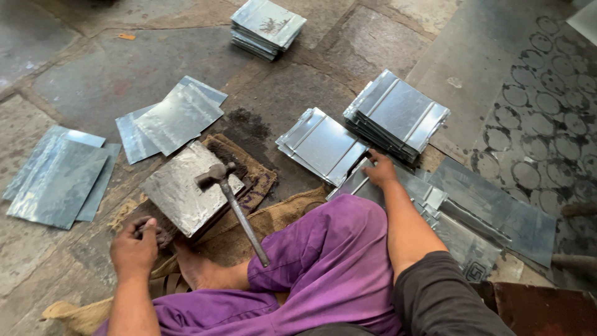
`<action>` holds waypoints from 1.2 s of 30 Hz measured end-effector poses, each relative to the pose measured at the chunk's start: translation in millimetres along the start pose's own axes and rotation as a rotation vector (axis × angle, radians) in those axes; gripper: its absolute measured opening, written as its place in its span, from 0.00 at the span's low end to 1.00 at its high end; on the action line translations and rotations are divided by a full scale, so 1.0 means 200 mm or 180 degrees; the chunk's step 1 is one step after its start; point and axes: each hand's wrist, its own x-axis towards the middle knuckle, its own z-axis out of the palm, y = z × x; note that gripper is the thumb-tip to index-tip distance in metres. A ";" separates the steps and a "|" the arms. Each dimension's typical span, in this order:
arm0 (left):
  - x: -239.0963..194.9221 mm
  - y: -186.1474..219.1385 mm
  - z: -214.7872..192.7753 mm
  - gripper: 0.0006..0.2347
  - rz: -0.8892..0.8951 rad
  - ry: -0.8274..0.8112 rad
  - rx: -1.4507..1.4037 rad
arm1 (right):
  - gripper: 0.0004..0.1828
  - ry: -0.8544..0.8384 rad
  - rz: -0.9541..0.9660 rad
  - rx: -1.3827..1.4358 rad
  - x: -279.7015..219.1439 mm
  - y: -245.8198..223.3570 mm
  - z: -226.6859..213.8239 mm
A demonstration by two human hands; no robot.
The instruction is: The person sits cross-legged on the floor and uses a hammer to repeatedly strike a rectangular metal sheet placed on a sack. They hold the sheet with one hand and strike it with the other, occasionally adjusting its position. Stacks of similar metal sheets are visible nearby.
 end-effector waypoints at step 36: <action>-0.09 0.20 0.12 0.11 0.0039 -0.0308 -0.0603 | 0.10 0.0973 -0.2426 0.3053 -0.80 -1.43 -1.05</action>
